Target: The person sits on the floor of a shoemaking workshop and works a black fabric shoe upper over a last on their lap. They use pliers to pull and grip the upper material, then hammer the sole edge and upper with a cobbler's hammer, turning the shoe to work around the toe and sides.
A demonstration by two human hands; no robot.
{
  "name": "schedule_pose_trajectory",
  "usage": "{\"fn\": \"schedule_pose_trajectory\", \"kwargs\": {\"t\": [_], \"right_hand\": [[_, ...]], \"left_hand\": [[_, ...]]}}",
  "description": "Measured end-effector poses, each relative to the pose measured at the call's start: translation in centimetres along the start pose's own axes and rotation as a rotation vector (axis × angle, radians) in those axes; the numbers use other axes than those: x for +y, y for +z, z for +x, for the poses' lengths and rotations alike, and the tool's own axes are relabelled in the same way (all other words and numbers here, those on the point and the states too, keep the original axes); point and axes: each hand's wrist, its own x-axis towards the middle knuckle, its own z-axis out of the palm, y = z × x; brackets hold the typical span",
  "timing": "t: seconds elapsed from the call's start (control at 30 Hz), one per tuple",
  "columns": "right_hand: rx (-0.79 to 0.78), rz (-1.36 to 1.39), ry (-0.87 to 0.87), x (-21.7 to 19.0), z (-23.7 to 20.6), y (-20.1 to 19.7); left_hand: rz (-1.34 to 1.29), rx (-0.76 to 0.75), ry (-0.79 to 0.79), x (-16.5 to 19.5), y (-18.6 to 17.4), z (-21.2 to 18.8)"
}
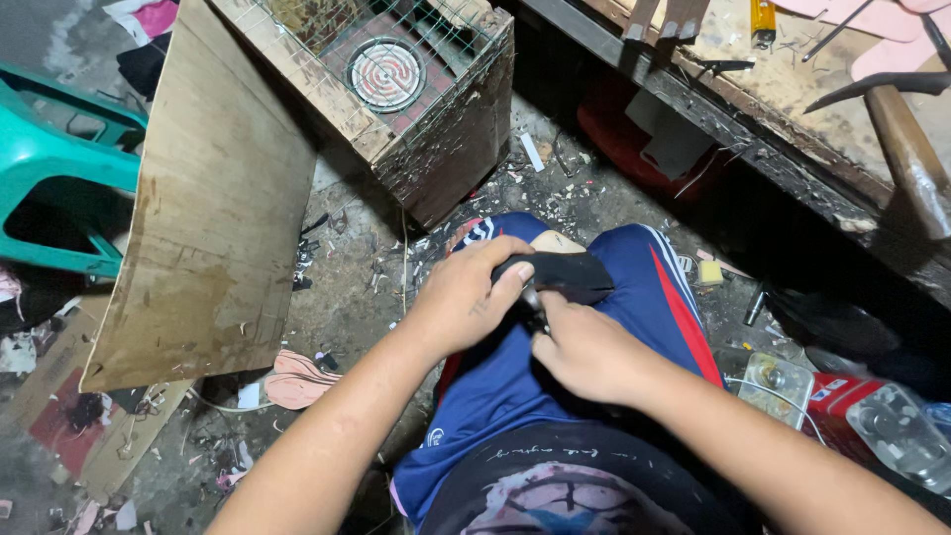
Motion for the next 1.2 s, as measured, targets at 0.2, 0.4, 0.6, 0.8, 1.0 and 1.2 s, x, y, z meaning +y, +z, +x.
{"fn": "schedule_pose_trajectory", "kwargs": {"t": [0.2, 0.4, 0.6, 0.8, 1.0, 1.2], "right_hand": [[-0.168, 1.120, 0.130, 1.2, -0.2, 1.2], [-0.272, 1.200, 0.363, 0.1, -0.4, -1.2], [-0.095, 0.756, 0.292, -0.1, -0.7, 0.0], [0.369, 0.020, -0.004, 0.9, 1.6, 2.9], [0.034, 0.195, 0.040, 1.5, 1.4, 1.9], [-0.232, 1.110, 0.277, 0.5, 0.7, 0.8]], "left_hand": [[0.033, -0.041, -0.052, 0.3, 0.0, 0.2], [0.067, -0.018, -0.058, 0.8, 0.5, -0.5], [0.059, -0.008, -0.059, 0.8, 0.4, -0.7], [-0.027, -0.031, -0.141, -0.2, 0.0, 0.2], [0.008, 0.011, -0.023, -0.6, -0.2, 0.7], [0.022, -0.020, -0.168, -0.4, 0.0, 0.6]]}}
